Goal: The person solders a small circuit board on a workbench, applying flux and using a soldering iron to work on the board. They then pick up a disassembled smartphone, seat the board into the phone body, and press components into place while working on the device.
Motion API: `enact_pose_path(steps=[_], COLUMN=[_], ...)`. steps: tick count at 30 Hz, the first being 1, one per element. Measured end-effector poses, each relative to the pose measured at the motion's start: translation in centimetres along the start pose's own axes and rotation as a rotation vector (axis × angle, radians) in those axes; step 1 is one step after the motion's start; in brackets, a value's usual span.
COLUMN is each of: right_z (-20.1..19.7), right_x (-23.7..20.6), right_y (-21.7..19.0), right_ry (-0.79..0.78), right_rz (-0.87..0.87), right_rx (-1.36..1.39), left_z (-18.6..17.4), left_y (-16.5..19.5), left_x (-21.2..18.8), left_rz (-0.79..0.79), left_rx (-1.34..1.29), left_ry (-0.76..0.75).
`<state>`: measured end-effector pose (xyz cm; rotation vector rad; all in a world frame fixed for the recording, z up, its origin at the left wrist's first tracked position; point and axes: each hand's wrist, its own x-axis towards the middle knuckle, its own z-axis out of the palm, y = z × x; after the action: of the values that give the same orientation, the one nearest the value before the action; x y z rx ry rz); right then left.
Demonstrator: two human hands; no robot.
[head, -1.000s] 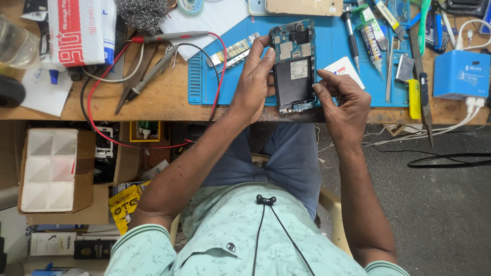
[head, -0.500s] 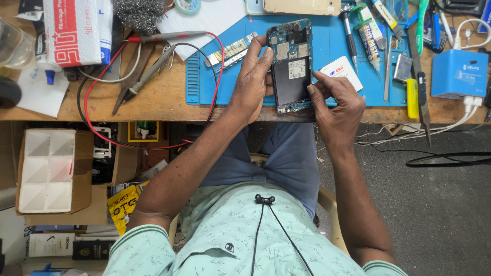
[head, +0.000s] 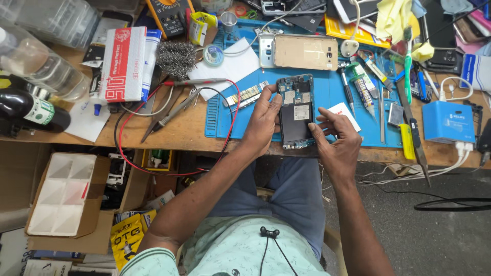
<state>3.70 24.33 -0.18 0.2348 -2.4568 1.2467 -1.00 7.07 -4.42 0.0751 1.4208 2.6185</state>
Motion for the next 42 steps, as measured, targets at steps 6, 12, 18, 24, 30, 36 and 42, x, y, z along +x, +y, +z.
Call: enact_pose_path(steps=[6,12,18,24,30,36,42], right_z=[0.8,1.4,0.9,1.0,1.5,1.7,0.1], right_x=[2.7,4.2,4.5,6.3,6.9,7.3,6.4], right_y=[0.5,0.8,0.6,-0.4,-0.8,0.7,1.5], right_ry=[-0.016,-0.067,-0.096,-0.14,-0.213,-0.291,-0.251], right_rz=[-0.005,0.124,0.072,0.009,-0.09,0.06,0.05], right_rx=[0.106,0.164,0.204,0.161,0.017,0.298,0.365], left_z=[0.4,0.3,0.5,0.1,-0.4,-0.7,-1.1], left_y=[-0.3,-0.2,0.0,0.2,0.2,0.1,0.0], left_x=[-0.1,-0.2,-0.3,-0.4,-0.3,-0.2,0.0], left_rz=[0.103,0.182,0.143,0.184,0.057,-0.025,-0.067], left_rx=[0.002,0.122,0.216,0.219,0.094,0.095,-0.048], left_ry=[-0.022,-0.057,-0.027,-0.129,-0.157,-0.15,-0.18])
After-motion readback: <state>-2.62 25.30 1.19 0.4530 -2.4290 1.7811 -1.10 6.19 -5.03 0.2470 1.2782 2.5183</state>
